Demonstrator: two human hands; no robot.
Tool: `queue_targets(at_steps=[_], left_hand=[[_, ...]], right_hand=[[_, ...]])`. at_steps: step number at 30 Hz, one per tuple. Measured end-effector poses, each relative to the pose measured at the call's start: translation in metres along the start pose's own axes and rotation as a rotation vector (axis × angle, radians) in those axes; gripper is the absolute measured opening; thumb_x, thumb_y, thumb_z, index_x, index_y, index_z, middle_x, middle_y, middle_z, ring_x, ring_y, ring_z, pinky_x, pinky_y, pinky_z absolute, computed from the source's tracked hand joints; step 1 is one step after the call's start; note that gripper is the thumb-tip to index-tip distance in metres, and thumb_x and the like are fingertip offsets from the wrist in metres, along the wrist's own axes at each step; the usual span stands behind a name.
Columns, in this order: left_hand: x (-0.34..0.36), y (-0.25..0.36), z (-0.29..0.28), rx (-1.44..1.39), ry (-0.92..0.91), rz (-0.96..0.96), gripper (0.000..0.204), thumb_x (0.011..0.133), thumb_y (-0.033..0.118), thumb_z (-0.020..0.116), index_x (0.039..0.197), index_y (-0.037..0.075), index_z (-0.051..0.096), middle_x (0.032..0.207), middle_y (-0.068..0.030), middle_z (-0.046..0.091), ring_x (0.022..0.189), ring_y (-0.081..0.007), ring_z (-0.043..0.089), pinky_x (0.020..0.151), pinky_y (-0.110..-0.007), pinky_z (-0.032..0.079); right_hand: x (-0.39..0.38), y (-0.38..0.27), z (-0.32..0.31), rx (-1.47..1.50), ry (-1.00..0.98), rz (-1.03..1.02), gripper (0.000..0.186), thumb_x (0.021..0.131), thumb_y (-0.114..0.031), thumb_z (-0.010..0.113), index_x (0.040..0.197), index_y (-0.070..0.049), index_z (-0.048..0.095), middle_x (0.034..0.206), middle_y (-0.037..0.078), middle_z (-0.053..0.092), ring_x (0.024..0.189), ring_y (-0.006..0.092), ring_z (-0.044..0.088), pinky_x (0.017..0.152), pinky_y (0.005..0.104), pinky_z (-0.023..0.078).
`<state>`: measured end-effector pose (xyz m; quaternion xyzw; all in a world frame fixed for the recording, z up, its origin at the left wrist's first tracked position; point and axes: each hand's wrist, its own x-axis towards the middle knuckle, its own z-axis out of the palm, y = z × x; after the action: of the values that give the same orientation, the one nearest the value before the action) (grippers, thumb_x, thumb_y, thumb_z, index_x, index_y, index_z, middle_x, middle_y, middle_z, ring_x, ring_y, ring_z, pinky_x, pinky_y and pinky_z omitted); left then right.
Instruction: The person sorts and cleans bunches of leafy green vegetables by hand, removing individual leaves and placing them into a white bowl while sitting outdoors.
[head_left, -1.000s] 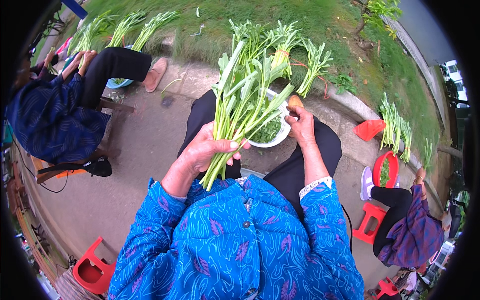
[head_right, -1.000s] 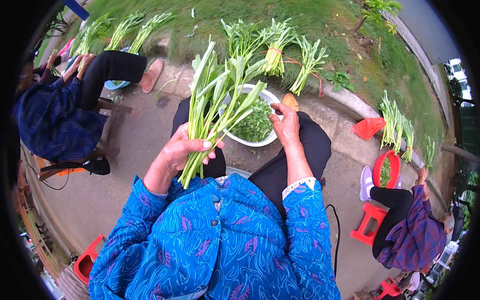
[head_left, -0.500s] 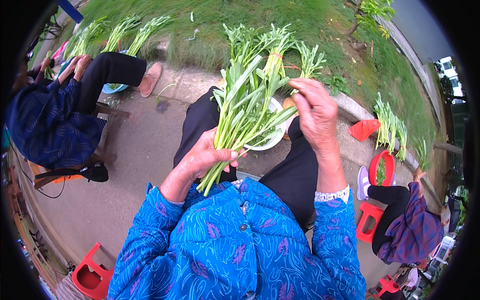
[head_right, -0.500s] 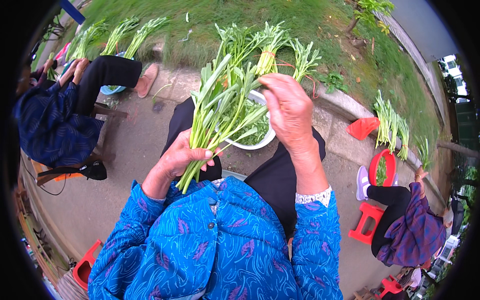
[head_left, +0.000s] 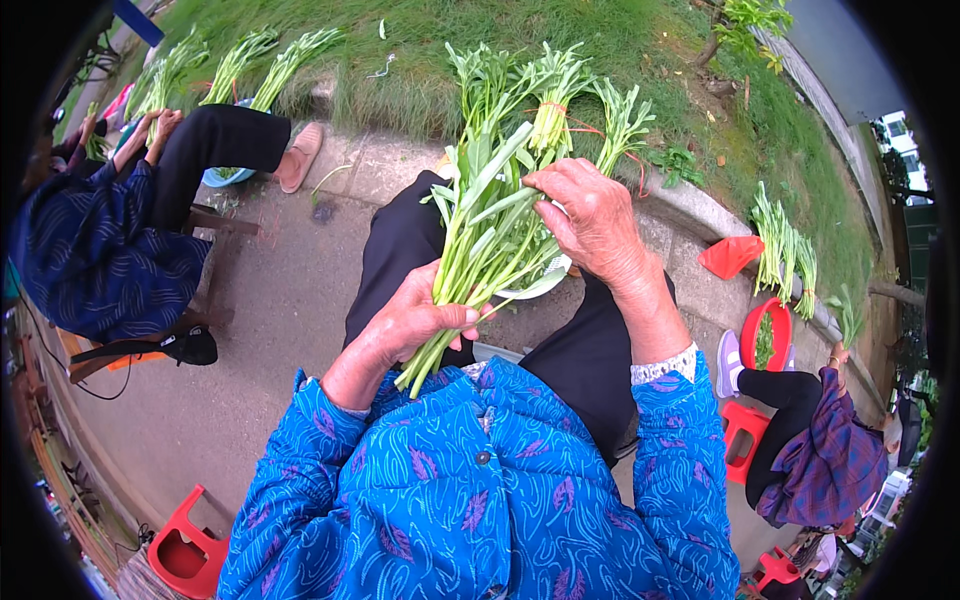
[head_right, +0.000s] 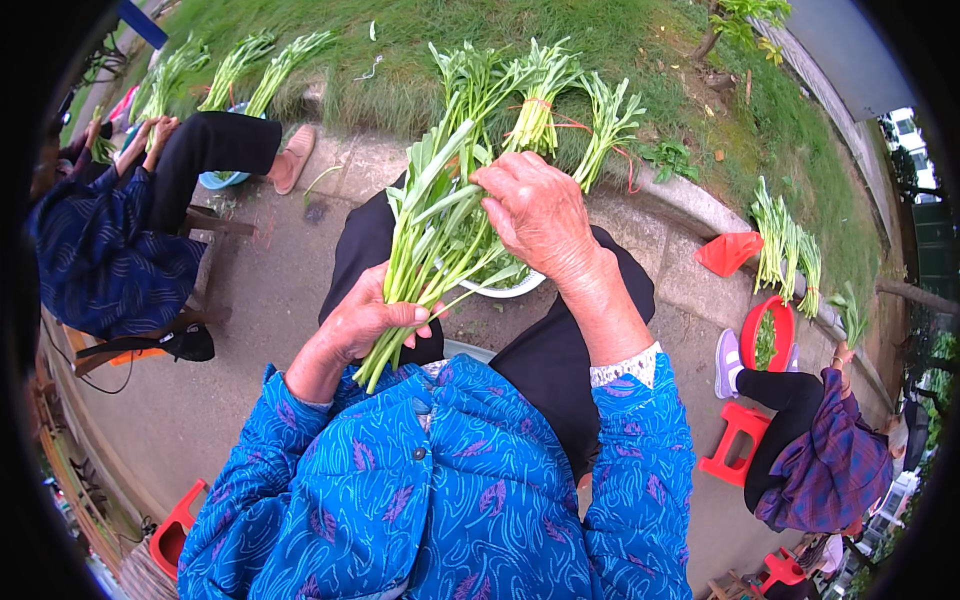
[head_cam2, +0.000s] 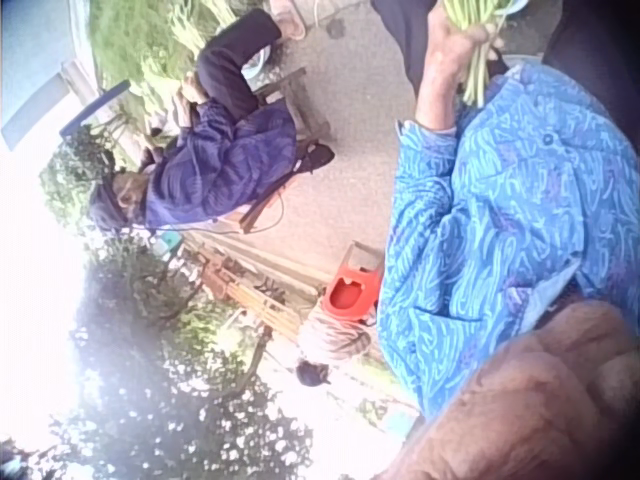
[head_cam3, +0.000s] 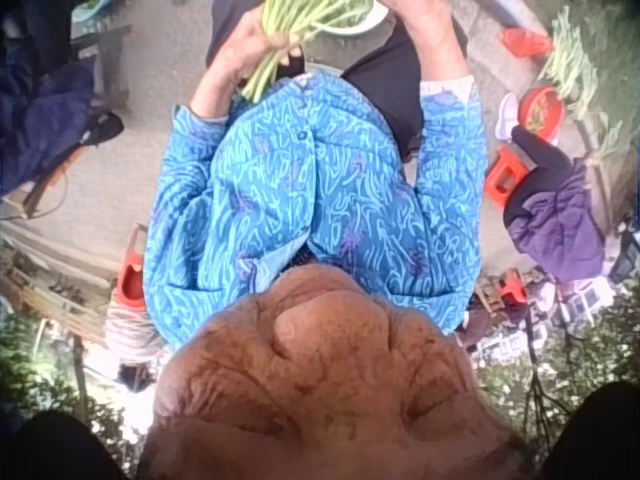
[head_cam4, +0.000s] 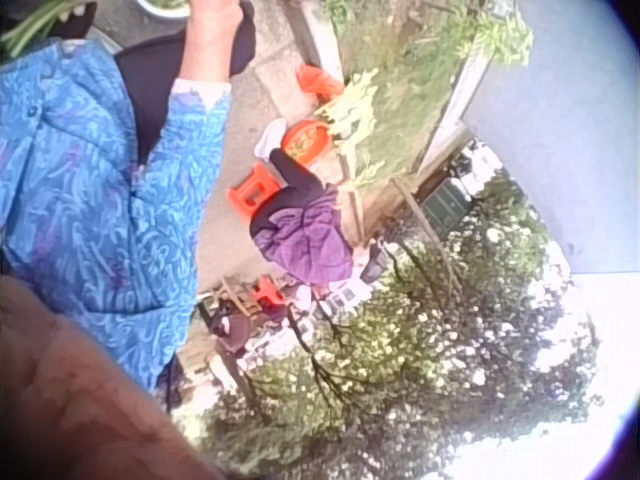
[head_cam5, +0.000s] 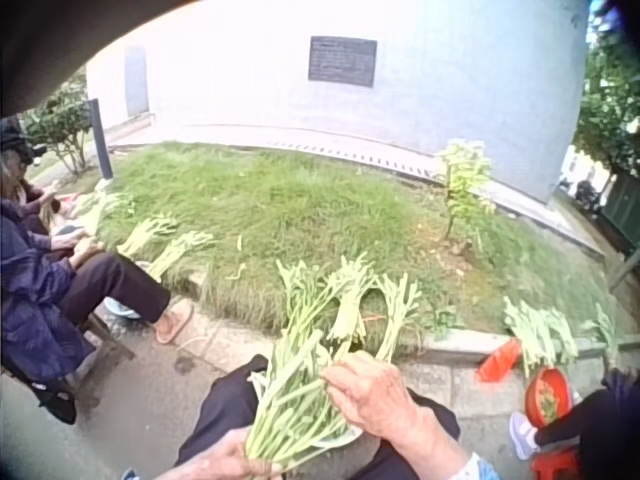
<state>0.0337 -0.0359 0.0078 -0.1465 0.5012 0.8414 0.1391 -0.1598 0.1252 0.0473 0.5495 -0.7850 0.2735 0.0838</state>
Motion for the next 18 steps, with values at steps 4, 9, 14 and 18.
queue_targets(at_steps=[4,9,14,18], left_hand=[[0.0009,-0.0003,-0.0001,0.004,-0.005,-0.005,0.044,0.081,0.002,0.068,0.121,-0.002,0.052,0.094,-0.0132,0.066,0.069,-0.0153,0.065,0.055,-0.025,0.055],[0.0027,-0.0047,-0.0022,0.003,-0.01,-0.001,0.042,0.081,0.002,0.068,0.121,-0.002,0.052,0.095,-0.013,0.066,0.069,-0.0146,0.065,0.055,-0.024,0.055],[0.0018,-0.0046,-0.0027,-0.005,-0.001,-0.016,0.041,0.082,0.002,0.067,0.12,-0.002,0.053,0.095,-0.0126,0.066,0.068,-0.014,0.064,0.055,-0.024,0.055],[0.0015,-0.005,-0.0005,-0.022,-0.021,-0.017,0.044,0.082,0.005,0.068,0.122,-0.001,0.05,0.096,-0.0123,0.066,0.068,-0.0134,0.064,0.055,-0.023,0.055]], right_hand=[[-0.0004,0.0011,-0.0008,0.009,0.014,-0.014,0.015,0.076,-0.008,0.069,0.091,-0.006,0.065,0.083,0.008,0.06,0.085,0.0282,0.06,0.072,0.0393,0.051],[0.0007,0.0009,-0.0013,-0.009,0.011,-0.039,0.011,0.078,-0.006,0.067,0.088,-0.005,0.064,0.083,0.008,0.06,0.082,0.0284,0.06,0.069,0.04,0.05],[0.0021,0.0004,0.0027,-0.005,0.031,-0.035,0.007,0.077,-0.006,0.065,0.084,-0.005,0.063,0.079,0.008,0.059,0.079,0.0287,0.059,0.067,0.0399,0.049],[0.0021,0.0005,0.0072,-0.039,0.046,0.015,0.003,0.077,-0.007,0.063,0.079,-0.005,0.062,0.076,0.009,0.058,0.077,0.0294,0.059,0.066,0.0404,0.049]])
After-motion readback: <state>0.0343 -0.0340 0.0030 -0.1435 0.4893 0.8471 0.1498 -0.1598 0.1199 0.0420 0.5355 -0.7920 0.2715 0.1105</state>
